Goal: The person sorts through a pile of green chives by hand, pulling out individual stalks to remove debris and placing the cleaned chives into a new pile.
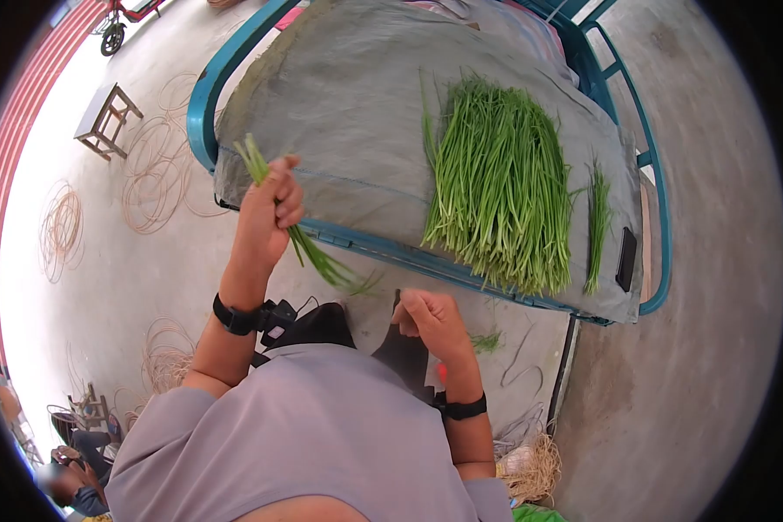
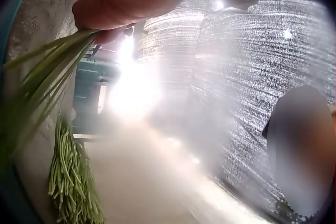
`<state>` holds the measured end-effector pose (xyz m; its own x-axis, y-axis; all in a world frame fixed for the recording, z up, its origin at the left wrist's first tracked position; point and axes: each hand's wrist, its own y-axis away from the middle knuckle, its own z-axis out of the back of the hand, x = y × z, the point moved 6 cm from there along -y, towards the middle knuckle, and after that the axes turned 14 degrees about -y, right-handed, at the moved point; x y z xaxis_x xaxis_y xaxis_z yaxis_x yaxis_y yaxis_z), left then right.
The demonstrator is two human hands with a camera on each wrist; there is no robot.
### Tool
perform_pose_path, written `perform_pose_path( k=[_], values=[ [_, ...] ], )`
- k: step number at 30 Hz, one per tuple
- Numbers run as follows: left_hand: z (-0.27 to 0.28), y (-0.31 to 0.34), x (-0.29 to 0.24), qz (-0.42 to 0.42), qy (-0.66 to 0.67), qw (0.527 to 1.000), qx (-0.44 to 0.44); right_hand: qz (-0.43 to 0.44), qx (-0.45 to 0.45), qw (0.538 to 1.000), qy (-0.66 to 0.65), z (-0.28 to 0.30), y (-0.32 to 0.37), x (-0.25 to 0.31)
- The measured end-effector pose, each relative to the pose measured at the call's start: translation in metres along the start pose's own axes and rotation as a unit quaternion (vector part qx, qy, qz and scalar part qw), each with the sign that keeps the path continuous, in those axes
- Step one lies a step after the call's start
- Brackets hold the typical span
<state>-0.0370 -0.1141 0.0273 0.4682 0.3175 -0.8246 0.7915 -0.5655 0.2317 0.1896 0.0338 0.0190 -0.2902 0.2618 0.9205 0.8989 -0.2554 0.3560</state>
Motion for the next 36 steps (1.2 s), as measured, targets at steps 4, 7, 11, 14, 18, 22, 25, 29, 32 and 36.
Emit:
perform_pose_path(
  k=[4,7,11,14,18,22,25,29,32,36],
  values=[
    [-0.05,0.01,0.023,0.014,-0.265,0.962,0.058,0.014,-0.011,1.0,-0.003,0.008,0.003,0.006],
    [-0.082,0.001,0.038,-0.064,-0.432,0.895,0.086,0.014,-0.022,1.0,0.01,0.02,0.006,0.013],
    [-0.112,-0.016,0.068,-0.114,-0.499,0.853,0.103,0.016,-0.013,1.0,0.003,0.039,0.018,0.015],
    [-0.129,-0.032,0.085,-0.156,-0.559,0.809,0.094,0.034,-0.024,0.999,-0.033,0.054,0.027,0.014],
    [-0.138,-0.04,0.093,-0.235,-0.607,0.757,0.056,0.047,-0.044,0.996,-0.057,0.065,0.034,0.012],
    [-0.132,-0.034,0.082,-0.272,-0.582,0.765,0.04,0.043,-0.053,0.996,-0.061,0.066,0.035,0.007],
    [-0.122,-0.027,0.067,-0.287,-0.523,0.803,0.02,0.044,-0.057,0.996,-0.055,0.064,0.033,0.009],
    [-0.114,-0.005,0.04,-0.177,-0.335,0.925,0.034,0.064,-0.038,0.996,-0.053,0.057,0.027,0.023],
    [-0.108,0.013,0.026,-0.063,-0.215,0.973,0.057,0.191,-0.058,0.979,-0.048,0.044,0.02,0.057],
    [-0.104,0.029,0.014,0.004,-0.151,0.982,0.114,0.272,-0.104,0.957,0.009,0.01,0.009,0.104]
  ],
)
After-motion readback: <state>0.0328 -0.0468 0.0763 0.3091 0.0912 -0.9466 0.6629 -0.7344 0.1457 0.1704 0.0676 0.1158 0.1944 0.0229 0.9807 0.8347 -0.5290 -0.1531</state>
